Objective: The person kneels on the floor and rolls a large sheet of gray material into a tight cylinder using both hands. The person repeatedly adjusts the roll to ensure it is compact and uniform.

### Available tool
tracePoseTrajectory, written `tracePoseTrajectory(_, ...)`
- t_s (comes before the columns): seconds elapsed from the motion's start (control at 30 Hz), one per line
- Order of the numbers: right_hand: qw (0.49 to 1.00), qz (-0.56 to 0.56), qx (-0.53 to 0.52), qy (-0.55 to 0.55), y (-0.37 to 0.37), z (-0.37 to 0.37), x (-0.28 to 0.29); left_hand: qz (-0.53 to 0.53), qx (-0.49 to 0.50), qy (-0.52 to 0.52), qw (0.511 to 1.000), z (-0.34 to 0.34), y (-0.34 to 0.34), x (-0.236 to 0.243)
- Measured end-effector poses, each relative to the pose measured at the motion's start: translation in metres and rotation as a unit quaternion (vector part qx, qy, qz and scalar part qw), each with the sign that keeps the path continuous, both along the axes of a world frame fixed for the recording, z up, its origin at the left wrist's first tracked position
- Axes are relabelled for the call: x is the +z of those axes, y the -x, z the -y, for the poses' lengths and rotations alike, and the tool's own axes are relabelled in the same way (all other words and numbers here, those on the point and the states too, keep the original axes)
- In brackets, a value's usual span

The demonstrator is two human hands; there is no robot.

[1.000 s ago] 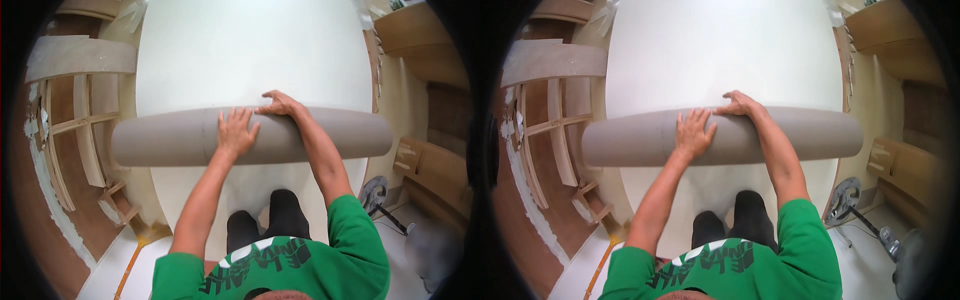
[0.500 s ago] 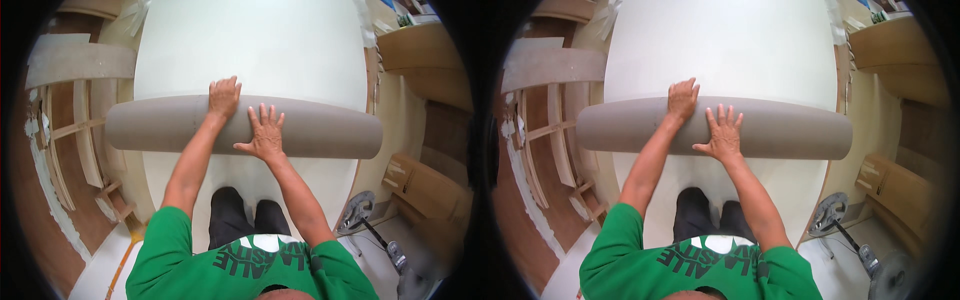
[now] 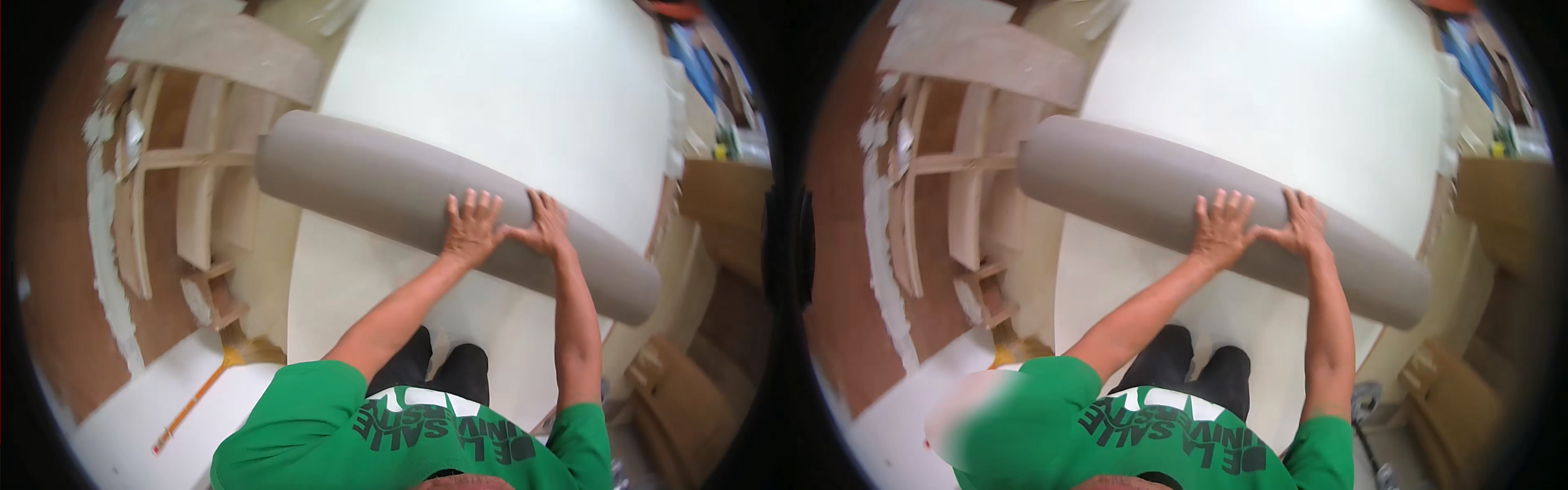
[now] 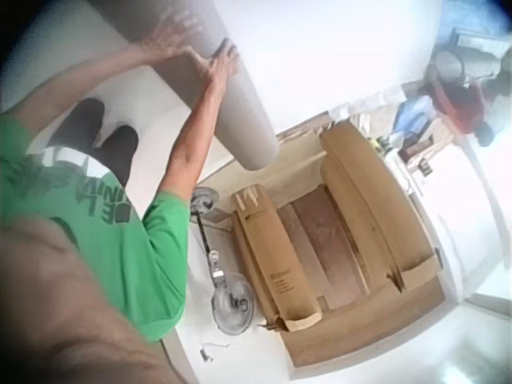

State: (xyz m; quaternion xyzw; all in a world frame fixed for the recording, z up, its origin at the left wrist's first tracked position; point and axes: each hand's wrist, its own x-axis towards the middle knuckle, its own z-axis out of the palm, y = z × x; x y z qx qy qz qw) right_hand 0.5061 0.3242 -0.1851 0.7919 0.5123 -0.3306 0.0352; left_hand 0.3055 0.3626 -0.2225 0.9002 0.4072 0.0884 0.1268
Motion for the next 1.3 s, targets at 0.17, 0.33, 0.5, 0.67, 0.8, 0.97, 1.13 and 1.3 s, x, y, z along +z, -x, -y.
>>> tracePoseTrajectory(0.17, 1.000, 0.012, -0.003, -0.012, 0.022, 0.004, 0.002, 0.003, -0.007, -0.012, 1.000, 0.005, 0.026, 0.008)
tracePoseTrajectory(0.33, 1.000, -0.015, -0.020, -0.016, 0.000, 0.004, 0.004, -0.034, -0.073, -0.011, 0.997, -0.027, 0.003, 0.029)
tracePoseTrajectory(0.5, 0.994, -0.057, 0.001, -0.095, 0.013, 0.008, -0.030, -0.042, 0.016, -0.060, 0.997, -0.025, 0.007, 0.006)
tracePoseTrajectory(0.67, 0.997, -0.046, -0.021, -0.056, -0.009, 0.013, -0.005, -0.147, 0.012, 0.013, 0.989, -0.019, -0.011, -0.009)
tracePoseTrajectory(0.8, 0.993, -0.087, -0.027, -0.077, -0.020, 0.015, -0.010, -0.161, 0.007, 0.009, 0.987, -0.029, -0.019, -0.009)
tracePoseTrajectory(0.97, 0.979, 0.008, -0.088, -0.185, -0.020, 0.056, -0.034, -0.188, 0.002, 0.006, 0.982, -0.036, -0.018, -0.007)
tracePoseTrajectory(1.13, 0.987, 0.061, -0.064, -0.136, -0.033, 0.036, -0.037, -0.140, 0.005, 0.047, 0.989, -0.049, -0.039, -0.004)
tracePoseTrajectory(1.3, 0.996, 0.009, -0.072, -0.054, -0.091, -0.017, -0.047, -0.173, 0.010, 0.128, 0.976, -0.099, -0.100, -0.001)
